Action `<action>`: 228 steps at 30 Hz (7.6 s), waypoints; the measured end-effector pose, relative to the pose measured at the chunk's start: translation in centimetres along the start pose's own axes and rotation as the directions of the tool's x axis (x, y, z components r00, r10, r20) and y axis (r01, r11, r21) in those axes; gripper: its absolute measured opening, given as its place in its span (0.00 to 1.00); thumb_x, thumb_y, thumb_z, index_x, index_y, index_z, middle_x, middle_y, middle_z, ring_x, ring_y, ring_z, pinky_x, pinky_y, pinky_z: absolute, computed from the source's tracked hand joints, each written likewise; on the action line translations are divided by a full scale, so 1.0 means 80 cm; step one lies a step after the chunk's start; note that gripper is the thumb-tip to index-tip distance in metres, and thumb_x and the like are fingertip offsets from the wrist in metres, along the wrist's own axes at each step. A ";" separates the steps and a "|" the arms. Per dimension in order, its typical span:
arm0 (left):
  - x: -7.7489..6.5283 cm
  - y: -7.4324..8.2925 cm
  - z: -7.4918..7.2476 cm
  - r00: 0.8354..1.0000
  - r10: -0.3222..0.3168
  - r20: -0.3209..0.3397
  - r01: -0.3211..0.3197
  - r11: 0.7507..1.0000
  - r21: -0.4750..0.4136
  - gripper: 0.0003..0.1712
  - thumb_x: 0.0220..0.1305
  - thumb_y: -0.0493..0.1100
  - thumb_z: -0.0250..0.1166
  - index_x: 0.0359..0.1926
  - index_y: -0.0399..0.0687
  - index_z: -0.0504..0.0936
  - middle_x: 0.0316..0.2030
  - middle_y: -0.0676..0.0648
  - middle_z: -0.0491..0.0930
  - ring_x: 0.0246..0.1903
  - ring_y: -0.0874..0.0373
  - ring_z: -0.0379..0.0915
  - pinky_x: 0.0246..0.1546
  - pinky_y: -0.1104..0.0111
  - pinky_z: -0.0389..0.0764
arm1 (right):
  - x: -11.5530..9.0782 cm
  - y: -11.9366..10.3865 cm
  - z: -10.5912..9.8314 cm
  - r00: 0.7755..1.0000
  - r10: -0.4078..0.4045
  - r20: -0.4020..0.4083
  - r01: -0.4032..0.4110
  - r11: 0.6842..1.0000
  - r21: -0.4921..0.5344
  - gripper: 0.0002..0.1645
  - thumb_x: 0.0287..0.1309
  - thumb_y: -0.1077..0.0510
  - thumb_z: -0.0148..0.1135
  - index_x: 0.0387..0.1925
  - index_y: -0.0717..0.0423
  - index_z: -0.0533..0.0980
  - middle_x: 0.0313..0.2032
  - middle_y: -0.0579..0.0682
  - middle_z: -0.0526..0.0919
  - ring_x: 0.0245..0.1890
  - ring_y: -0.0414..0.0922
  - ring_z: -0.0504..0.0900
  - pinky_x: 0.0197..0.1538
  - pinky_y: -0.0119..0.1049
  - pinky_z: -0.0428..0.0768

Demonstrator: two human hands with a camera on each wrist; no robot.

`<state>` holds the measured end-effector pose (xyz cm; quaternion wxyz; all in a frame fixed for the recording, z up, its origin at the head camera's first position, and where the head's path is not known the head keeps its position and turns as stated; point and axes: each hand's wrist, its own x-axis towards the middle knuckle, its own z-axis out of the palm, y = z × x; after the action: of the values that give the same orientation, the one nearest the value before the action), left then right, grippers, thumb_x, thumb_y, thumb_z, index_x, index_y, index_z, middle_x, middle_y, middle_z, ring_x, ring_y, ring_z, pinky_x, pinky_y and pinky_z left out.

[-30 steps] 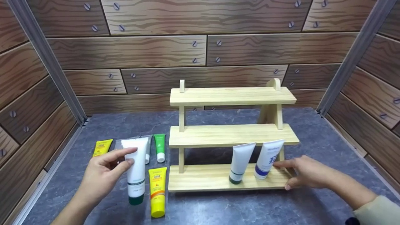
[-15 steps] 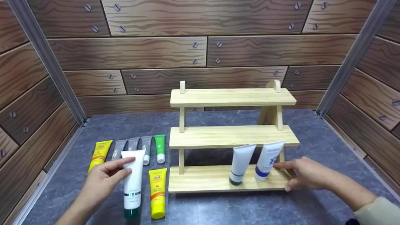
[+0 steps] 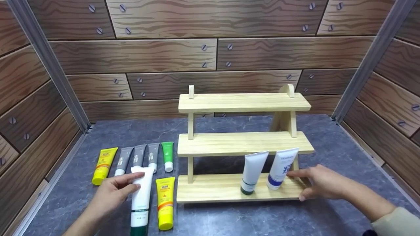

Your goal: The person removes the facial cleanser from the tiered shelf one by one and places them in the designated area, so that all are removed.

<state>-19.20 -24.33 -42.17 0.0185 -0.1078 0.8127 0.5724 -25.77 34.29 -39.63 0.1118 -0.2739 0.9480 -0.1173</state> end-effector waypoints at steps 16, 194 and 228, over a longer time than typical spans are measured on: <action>0.003 -0.015 -0.001 0.999 -0.004 0.040 0.006 0.999 -0.051 0.21 0.69 0.34 0.69 0.62 0.41 0.86 0.57 0.42 0.86 0.17 0.62 0.57 0.19 0.72 0.65 | 0.000 -0.001 0.001 1.000 -0.002 -0.022 0.002 1.000 -0.013 0.49 0.43 0.38 0.84 0.66 0.54 0.81 0.33 0.37 0.76 0.34 0.39 0.72 0.44 0.49 0.78; -0.032 0.181 0.198 0.604 0.638 0.478 -0.696 0.714 -0.073 0.23 0.65 0.44 0.78 0.60 0.52 0.89 0.64 0.49 0.79 0.53 0.60 0.78 0.50 0.66 0.83 | -0.001 -0.006 0.001 0.999 0.038 -0.011 -0.038 0.999 0.001 0.49 0.42 0.42 0.86 0.67 0.53 0.81 0.30 0.40 0.74 0.32 0.42 0.72 0.37 0.42 0.76; -0.018 0.150 0.268 0.598 0.708 0.374 -0.715 0.683 -0.150 0.25 0.64 0.32 0.75 0.61 0.52 0.89 0.54 0.50 0.83 0.54 0.63 0.78 0.55 0.66 0.83 | 0.000 -0.005 -0.001 0.999 0.050 0.000 -0.050 0.998 0.029 0.48 0.43 0.42 0.85 0.67 0.53 0.81 0.28 0.42 0.70 0.29 0.41 0.69 0.33 0.39 0.70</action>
<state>-22.11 -0.18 -38.23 -0.0431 0.3452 0.7699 0.5349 -25.58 34.00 -39.46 0.1183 -0.2484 0.9528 -0.1282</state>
